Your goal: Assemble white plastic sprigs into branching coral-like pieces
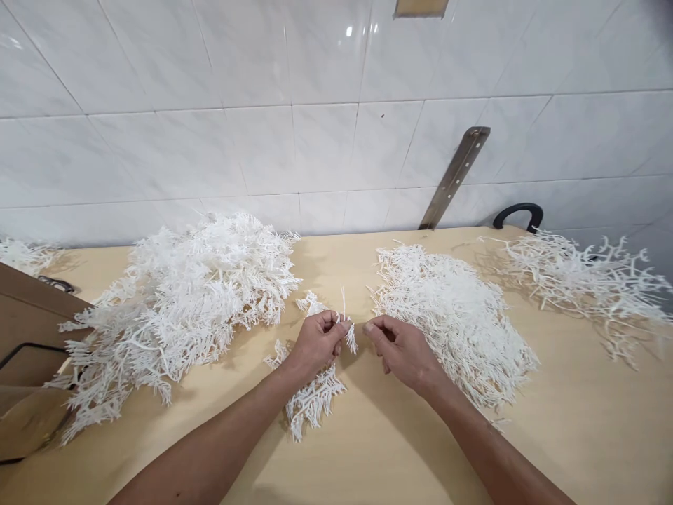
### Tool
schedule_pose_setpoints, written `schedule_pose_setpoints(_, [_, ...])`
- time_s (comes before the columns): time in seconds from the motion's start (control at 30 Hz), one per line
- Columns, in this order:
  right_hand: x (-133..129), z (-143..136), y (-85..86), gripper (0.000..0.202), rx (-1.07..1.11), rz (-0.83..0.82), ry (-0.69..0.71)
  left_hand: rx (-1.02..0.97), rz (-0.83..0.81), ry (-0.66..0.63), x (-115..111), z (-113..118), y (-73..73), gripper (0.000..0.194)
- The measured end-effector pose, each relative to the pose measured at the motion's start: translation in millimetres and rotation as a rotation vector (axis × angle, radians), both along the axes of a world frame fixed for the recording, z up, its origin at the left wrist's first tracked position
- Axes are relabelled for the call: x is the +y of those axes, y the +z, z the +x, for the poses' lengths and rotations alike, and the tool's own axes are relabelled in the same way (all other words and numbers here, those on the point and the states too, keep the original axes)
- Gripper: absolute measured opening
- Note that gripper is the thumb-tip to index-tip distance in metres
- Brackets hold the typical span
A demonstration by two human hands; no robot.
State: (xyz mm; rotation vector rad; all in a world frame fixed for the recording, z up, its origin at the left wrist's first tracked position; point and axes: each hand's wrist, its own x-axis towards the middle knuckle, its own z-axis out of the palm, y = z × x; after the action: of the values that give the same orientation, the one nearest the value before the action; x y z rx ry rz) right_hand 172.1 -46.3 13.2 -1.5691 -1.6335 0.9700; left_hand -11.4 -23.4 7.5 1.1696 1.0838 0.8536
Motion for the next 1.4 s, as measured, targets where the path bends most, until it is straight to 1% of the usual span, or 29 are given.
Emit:
schedule_pose_setpoints(0.1, [-3.1, -9.1, -3.0, 0.04, 0.103, -0.099, 0.069, 0.142, 0.188, 0.035, -1.7, 2.0, -5.8, 0.03])
schedule_pose_setpoints(0.17, [-2.7, -10.0, -6.3, 0.041, 0.146, -0.15, 0.071, 0.2, 0.251, 0.043, -1.8, 3.2, -10.0, 0.026])
schedule_pose_setpoints(0.23, [-1.3, -8.9, -10.2, 0.041, 0.19, -0.202, 0.069, 0.22, 0.274, 0.046, -1.8, 4.1, -12.8, 0.021])
schedule_pose_setpoints(0.37, [0.6, -6.8, -16.7, 0.038, 0.256, -0.247, 0.08, 0.217, 0.28, 0.054, -2.4, 5.4, -12.5, 0.017])
schedule_pose_setpoints(0.57, [0.9, -7.0, -21.0, 0.031, 0.259, -0.202, 0.13, 0.244, 0.264, 0.073, -3.2, 5.9, -9.3, 0.03])
schedule_pose_setpoints(0.67, [1.6, -6.9, -21.3, 0.029, 0.257, -0.201, 0.118, 0.236, 0.25, 0.057, -2.7, 5.1, -8.1, 0.035])
schedule_pose_setpoints(0.87, [2.4, -6.3, -18.2, 0.02, 0.23, -0.218, 0.121, 0.214, 0.237, 0.018, -2.4, 3.9, -3.9, 0.036])
schedule_pose_setpoints(1.0, [2.7, -4.9, -18.5, 0.018, 0.217, -0.224, 0.122, 0.224, 0.226, 0.009, -1.6, 4.2, -5.0, 0.034])
schedule_pose_setpoints(1.1, [2.7, -3.8, -18.7, 0.018, 0.211, -0.226, 0.122, 0.214, 0.221, -0.001, -1.0, 4.4, -7.8, 0.028])
schedule_pose_setpoints(1.27, [2.8, -4.2, -17.4, 0.029, 0.209, -0.234, 0.119, 0.221, 0.252, 0.005, -3.1, 5.1, -8.7, 0.016])
schedule_pose_setpoints(1.4, [3.2, -4.8, -18.1, 0.031, 0.206, -0.245, 0.102, 0.278, 0.317, 0.001, -6.3, 5.6, -6.6, 0.013])
